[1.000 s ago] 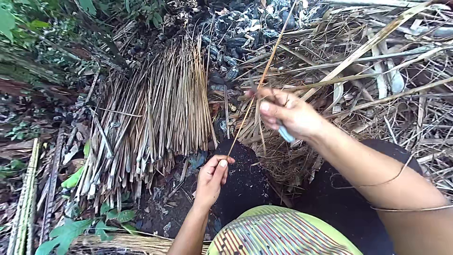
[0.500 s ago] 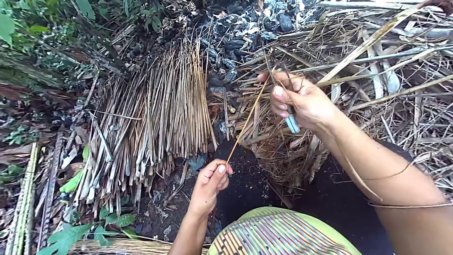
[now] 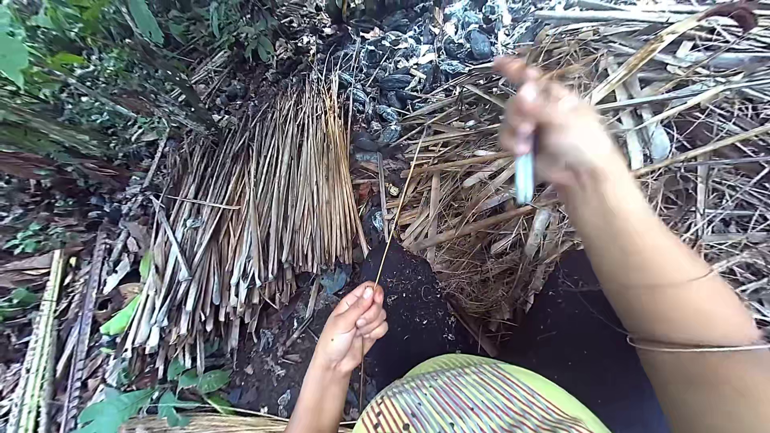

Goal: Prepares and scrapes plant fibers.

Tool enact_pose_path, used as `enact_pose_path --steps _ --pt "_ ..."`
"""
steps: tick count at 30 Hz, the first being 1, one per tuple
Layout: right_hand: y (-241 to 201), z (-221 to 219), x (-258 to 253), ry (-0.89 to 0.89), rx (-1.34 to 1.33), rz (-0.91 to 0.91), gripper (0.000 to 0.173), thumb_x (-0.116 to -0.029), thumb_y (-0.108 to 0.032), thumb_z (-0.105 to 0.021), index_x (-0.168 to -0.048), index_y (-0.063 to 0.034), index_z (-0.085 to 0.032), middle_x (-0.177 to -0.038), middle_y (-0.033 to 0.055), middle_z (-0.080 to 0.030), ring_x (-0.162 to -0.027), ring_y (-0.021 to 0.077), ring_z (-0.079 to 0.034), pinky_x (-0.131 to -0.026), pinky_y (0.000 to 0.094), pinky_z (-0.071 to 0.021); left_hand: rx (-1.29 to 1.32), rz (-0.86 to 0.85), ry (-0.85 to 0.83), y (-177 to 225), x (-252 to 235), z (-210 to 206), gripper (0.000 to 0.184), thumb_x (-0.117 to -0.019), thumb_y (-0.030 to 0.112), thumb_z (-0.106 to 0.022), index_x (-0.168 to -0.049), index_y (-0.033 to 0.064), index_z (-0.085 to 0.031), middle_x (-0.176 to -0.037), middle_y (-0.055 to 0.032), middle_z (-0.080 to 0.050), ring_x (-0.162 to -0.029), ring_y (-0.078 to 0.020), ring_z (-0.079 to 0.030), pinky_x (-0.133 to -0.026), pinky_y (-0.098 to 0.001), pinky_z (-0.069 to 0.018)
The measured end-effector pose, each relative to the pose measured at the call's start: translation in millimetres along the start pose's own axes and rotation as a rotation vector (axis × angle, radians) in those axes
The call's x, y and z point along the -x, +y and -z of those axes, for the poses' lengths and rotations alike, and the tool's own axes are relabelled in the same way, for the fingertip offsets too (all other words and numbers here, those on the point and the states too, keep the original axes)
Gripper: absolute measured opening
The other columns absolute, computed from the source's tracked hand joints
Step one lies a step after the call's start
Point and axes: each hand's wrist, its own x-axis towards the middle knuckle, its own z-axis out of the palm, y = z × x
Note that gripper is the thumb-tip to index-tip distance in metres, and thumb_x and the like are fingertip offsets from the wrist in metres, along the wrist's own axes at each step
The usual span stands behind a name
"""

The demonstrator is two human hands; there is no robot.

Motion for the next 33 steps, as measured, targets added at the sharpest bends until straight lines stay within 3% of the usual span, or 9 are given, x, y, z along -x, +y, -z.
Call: enact_pose_path --steps 3,6,10,14,17,23,29,31,33 --pt "31 -62 51 -0.399 -0.032 -0.355 0.052 -0.1010 -0.009 -0.049 -0.152 -0.0139 -0.040 -0.068 -0.0076 -0.053 -0.050 -0.0010 -0.046 -0.048 0.0154 -0.0421 -0.007 -0.012 -0.002 3 -7 -7 0.015 -0.1033 0.022 -0.057 -0.092 0.0173 -0.067 -0.058 0.0142 -0.047 -0.047 0.0053 -0.044 -0.045 -0.0108 -0.0381" --pt "63 -90 78 -0.707 -0.046 -0.598 0.033 -0.1042 -0.011 -0.052 -0.137 -0.0076 -0.054 -0.080 -0.0073 -0.058 -0.056 -0.0042 -0.045 -0.050 0.0119 -0.0390 0.018 0.009 -0.028 3 -8 -13 0.012 -0.1017 0.023 -0.061 -0.093 0.0182 -0.067 -0.058 0.0145 -0.049 -0.046 0.0054 -0.046 -0.045 -0.0110 -0.0390" --pt "34 -64 49 -0.491 -0.025 -0.392 0.031 -0.1053 -0.010 -0.045 -0.133 -0.0043 -0.058 -0.069 -0.0109 -0.050 -0.052 -0.0053 -0.042 -0.049 0.0110 -0.0371 -0.028 0.055 -0.086 2 1 -4 0.014 -0.1002 0.029 -0.065 -0.091 0.0193 -0.068 -0.057 0.0162 -0.046 -0.046 0.0065 -0.044 -0.044 -0.0101 -0.0372" --pt "24 -45 28 -0.379 -0.098 -0.253 0.029 -0.1028 -0.008 -0.045 -0.127 -0.0077 -0.060 -0.067 -0.0099 -0.051 -0.051 -0.0029 -0.046 -0.047 0.0120 -0.0404 -0.582 -0.249 0.098 -9 0 -5 0.022 -0.1065 0.023 -0.049 -0.104 0.0163 -0.070 -0.061 0.0181 -0.050 -0.050 0.0079 -0.043 -0.048 -0.0100 -0.0361" --pt "31 -59 42 -0.379 -0.059 -0.324 0.030 -0.1022 -0.006 -0.048 -0.130 -0.0068 -0.059 -0.069 -0.0085 -0.051 -0.051 -0.0022 -0.044 -0.047 0.0128 -0.0395 -0.927 -0.524 0.199 -12 -8 -11 0.025 -0.1067 0.012 -0.046 -0.114 0.0027 -0.068 -0.073 0.0148 -0.059 -0.059 0.0077 -0.050 -0.054 -0.0096 -0.0426" --pt "55 -86 75 -0.596 -0.027 -0.568 0.026 -0.1047 -0.010 -0.050 -0.130 -0.0067 -0.058 -0.069 -0.0087 -0.049 -0.052 -0.0039 -0.042 -0.049 0.0115 -0.0365 -1.381 -0.878 0.399 -15 -17 -12 0.027 -0.1038 0.011 -0.050 -0.104 -0.0055 -0.071 -0.091 -0.0048 -0.071 -0.074 0.0060 -0.059 -0.070 -0.0093 -0.0487" --pt "14 -31 16 -0.072 -0.012 -0.190 0.033 -0.1078 -0.011 -0.041 -0.138 -0.0082 -0.053 -0.069 -0.0098 -0.048 -0.049 -0.0024 -0.042 -0.046 0.0125 -0.0402 -1.476 -0.867 0.453 -11 -7 -4 0.032 -0.1070 0.015 -0.045 -0.100 -0.0044 -0.070 -0.089 -0.0051 -0.070 -0.074 0.0073 -0.057 -0.071 -0.0075 -0.0463" --pt "7 -42 27 -0.125 -0.002 -0.229 0.044 -0.1054 -0.008 -0.042 -0.150 -0.0100 -0.044 -0.067 -0.0084 -0.049 -0.048 -0.0010 -0.044 -0.045 0.0140 -0.0412 -1.422 -0.834 0.452 -10 -9 -7 0.032 -0.1069 0.013 -0.044 -0.102 -0.0043 -0.070 -0.088 -0.0022 -0.069 -0.071 0.0093 -0.054 -0.067 -0.0072 -0.0443" --pt "25 -70 58 -0.347 0.004 -0.400 0.050 -0.1041 -0.007 -0.048 -0.153 -0.0126 -0.039 -0.072 -0.0056 -0.056 -0.052 -0.0003 -0.046 -0.047 0.0153 -0.0404 -1.390 -0.816 0.434 -9 -11 -11 0.032 -0.1070 0.012 -0.044 -0.103 -0.0047 -0.070 -0.088 -0.0005 -0.069 -0.070 0.0101 -0.052 -0.066 -0.0076 -0.0440"
